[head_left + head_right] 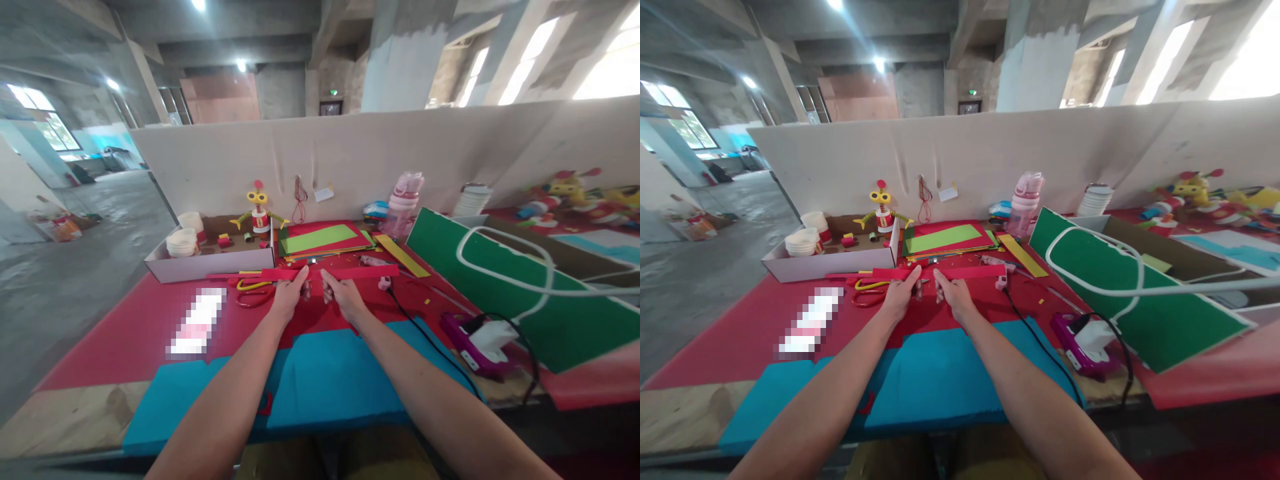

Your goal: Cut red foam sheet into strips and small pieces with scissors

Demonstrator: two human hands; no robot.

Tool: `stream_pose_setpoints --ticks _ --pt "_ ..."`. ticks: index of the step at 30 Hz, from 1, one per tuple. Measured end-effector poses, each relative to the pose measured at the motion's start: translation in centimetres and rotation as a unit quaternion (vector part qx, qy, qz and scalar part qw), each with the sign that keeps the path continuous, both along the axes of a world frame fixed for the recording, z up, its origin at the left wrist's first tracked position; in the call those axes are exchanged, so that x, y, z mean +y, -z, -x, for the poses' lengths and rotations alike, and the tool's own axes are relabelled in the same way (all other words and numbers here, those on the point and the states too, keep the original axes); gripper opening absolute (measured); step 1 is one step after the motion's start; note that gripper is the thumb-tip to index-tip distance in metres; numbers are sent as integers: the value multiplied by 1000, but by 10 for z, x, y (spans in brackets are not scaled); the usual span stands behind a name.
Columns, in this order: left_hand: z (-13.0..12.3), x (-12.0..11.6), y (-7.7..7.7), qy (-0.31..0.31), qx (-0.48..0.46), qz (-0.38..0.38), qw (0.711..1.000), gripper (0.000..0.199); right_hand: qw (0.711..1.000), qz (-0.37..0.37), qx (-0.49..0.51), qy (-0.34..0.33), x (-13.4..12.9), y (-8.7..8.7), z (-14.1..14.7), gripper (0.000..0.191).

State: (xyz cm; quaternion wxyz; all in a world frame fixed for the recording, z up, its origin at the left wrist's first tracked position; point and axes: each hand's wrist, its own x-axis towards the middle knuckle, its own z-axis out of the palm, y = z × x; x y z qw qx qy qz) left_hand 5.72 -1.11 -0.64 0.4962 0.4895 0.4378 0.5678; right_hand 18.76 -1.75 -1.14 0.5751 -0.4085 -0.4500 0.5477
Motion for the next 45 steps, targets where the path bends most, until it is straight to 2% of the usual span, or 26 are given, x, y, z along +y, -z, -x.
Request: stream_pose_setpoints --ticks 5,8,18,34,45 --pt "-3 2 8 15 -1 1 1000 51 999 4 -26 -31 -2 1 4 47" --pt "-3 4 10 18 2 7 1000 51 999 -4 -39 -8 -3 2 4 45" --pt "3 5 5 12 -3 -2 1000 50 999 -25 -26 8 0 2 1 45" --pt "14 7 0 -13 3 -35 999 54 1000 -8 -15 2 3 4 -4 45" --pt "30 16 -1 -35 -13 -22 999 52 999 -32 -20 26 4 3 -8 46"
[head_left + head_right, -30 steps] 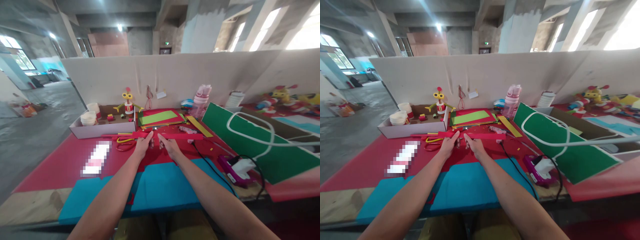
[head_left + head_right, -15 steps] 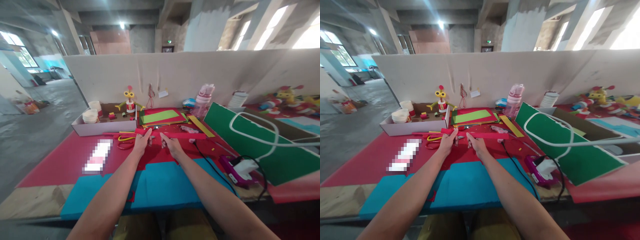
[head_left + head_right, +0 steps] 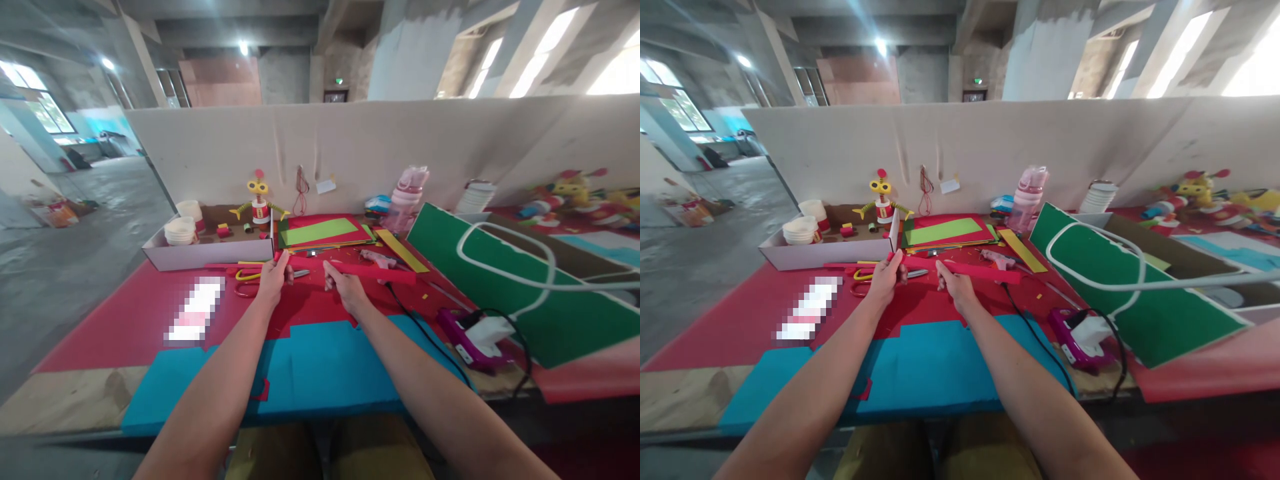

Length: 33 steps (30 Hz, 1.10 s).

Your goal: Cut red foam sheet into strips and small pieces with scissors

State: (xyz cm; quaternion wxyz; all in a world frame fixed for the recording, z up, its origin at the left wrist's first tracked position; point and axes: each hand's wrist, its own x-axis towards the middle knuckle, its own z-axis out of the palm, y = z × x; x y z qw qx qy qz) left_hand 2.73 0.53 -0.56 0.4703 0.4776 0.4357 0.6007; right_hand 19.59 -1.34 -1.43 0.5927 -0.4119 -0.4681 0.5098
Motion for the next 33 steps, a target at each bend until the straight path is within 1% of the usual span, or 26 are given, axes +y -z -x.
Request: stream_pose_setpoints --ticks 4,8,10,12,13,14,15,17,18,19,20,21,23,25,26,29,33 --pt "2 0 -2 -19 -6 -8 1000 48 1000 -12 8 0 0 -1 0 43" --pt "8 5 0 -39 13 -39 998 49 1000 -7 -1 11 1 0 0 44" --pt "15 8 1 -68 2 -44 997 50 1000 2 -2 23 4 1 -4 44" --pt "22 11 1 -103 -27 -47 993 50 999 8 15 48 9 3 -9 45" --pt "24 11 0 -106 -36 -50 992 49 998 6 30 58 11 4 -12 45" --pt "24 9 0 -90 -37 -52 994 47 997 4 47 64 12 5 -13 45" --pt "23 7 -1 -51 -29 -53 997 44 996 3 63 63 13 5 -14 44" --pt "13 0 -2 75 6 -46 996 34 996 17 77 36 12 7 -11 43" --pt "6 -4 -2 146 29 -39 988 30 997 28 72 18 11 7 -8 42" --pt "-1 -8 -1 193 52 -32 979 30 998 37 56 0 8 8 -4 42" --pt "-8 -12 0 220 76 -25 972 33 999 40 33 -14 6 8 0 42" --pt "-14 -14 2 222 97 -15 970 39 999 39 10 -24 4 8 4 42" --pt "-22 -17 4 162 103 -10 981 48 998 37 -20 -35 0 8 9 42" --pt "-23 -16 6 99 98 -18 990 50 998 42 -22 -35 -1 6 10 44" --pt "-21 -14 6 80 98 -24 992 49 998 45 -15 -30 0 5 10 45" --pt "-13 -8 5 56 90 -32 994 49 999 37 8 -13 3 2 3 48" --pt "-4 -3 5 50 77 -29 995 48 1000 12 23 2 9 2 -6 50"
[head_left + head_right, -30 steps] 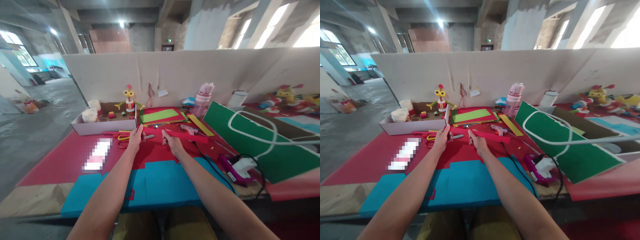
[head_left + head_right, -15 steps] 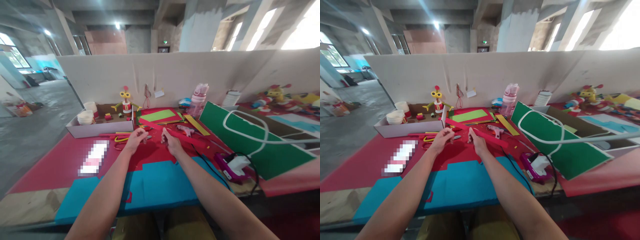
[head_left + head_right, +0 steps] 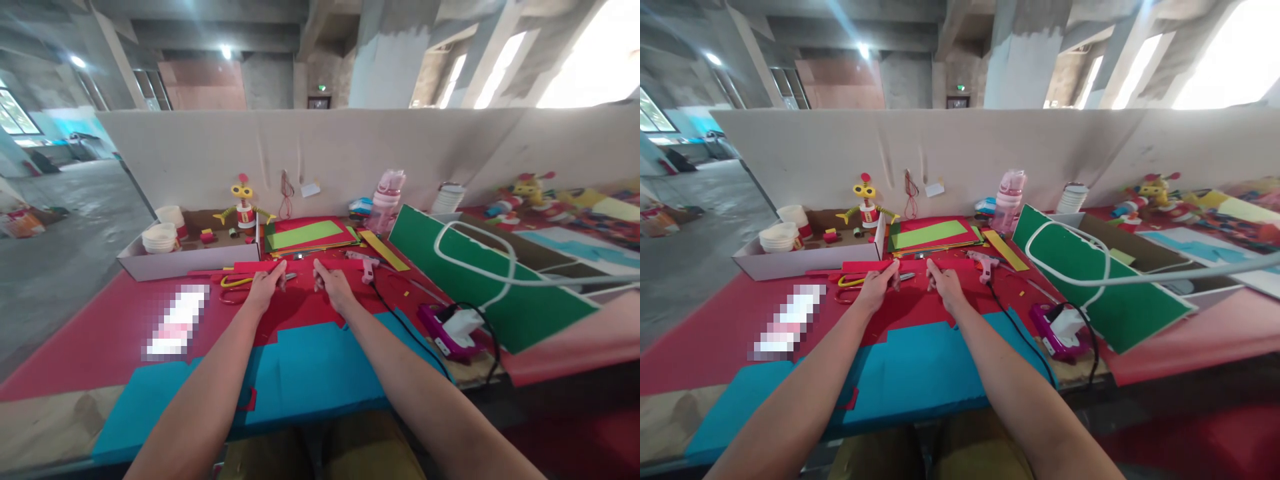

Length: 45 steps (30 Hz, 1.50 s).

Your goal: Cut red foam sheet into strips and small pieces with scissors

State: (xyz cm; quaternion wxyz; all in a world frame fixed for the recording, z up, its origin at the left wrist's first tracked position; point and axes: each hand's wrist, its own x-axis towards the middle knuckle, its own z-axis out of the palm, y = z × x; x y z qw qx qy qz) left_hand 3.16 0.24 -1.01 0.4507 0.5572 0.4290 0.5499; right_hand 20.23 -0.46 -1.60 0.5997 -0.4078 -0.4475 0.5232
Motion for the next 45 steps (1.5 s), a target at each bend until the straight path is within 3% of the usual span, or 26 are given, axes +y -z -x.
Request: stream_pose_setpoints --ticks 14,29,38,40,43,45 --pt "24 15 6 -32 -22 0 999 45 999 -13 40 26 15 5 -20 50" --pt "37 19 7 -26 -55 5 998 40 995 -47 65 64 22 8 -31 47" --pt "33 17 0 0 -174 33 984 43 988 -60 108 97 14 1 -28 48" --pt "28 15 -1 -6 -191 35 981 43 992 -49 105 46 9 1 -21 46" --pt "17 10 1 3 -139 55 989 44 994 -8 47 -99 1 2 -5 43" --pt "8 6 2 28 -84 59 994 45 992 26 38 -117 -2 3 3 45"
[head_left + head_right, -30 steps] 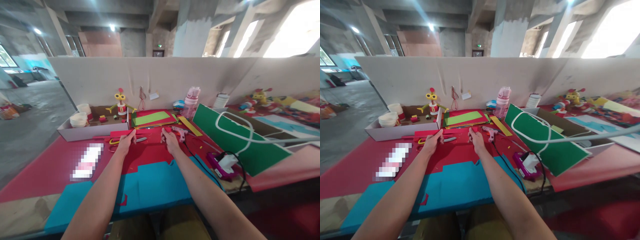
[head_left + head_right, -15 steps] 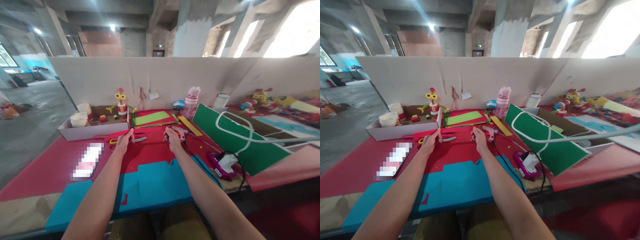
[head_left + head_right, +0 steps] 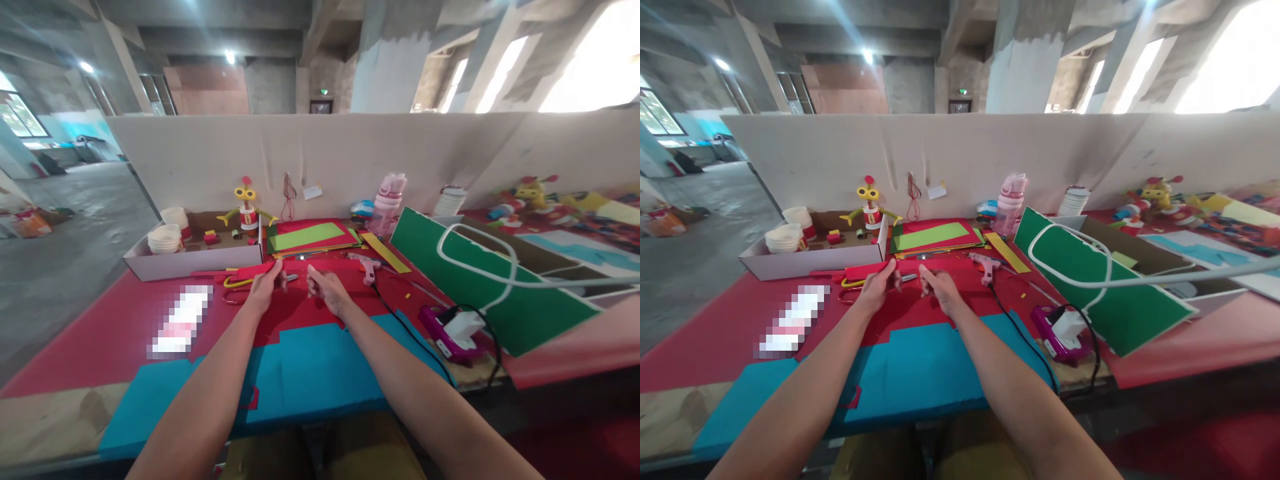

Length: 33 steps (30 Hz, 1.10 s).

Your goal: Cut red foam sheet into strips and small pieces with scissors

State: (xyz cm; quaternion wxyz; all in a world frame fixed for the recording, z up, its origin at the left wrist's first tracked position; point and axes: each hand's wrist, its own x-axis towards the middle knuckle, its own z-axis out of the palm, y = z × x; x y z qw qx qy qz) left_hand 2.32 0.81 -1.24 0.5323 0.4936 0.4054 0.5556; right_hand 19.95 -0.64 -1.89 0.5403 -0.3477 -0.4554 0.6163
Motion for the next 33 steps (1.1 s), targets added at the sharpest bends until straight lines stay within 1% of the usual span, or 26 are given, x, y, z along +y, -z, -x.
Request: stream_pose_setpoints --ticks 3,6,9,13,17,24,30,33 --pt "-9 -6 1 20 45 -26 998 46 999 31 17 36 -1 1 4 48" --pt "-15 -10 1 31 57 -53 997 45 999 16 9 51 0 3 7 47" --pt "-20 -13 4 52 81 -69 993 46 998 -6 -40 57 -2 6 12 46" --pt "-24 -13 6 22 105 -67 992 50 993 -12 -99 67 -2 7 14 48" --pt "-15 -9 3 -8 83 -57 995 49 992 -14 -90 84 0 6 4 48" --pt "10 1 -1 -25 44 -63 997 50 993 -42 -64 84 5 4 -11 46" --pt "23 9 -2 -47 20 -59 997 47 992 -18 -61 113 9 4 -17 46" --pt "30 11 -3 -60 10 -55 997 44 992 -25 -60 106 10 4 -18 46"
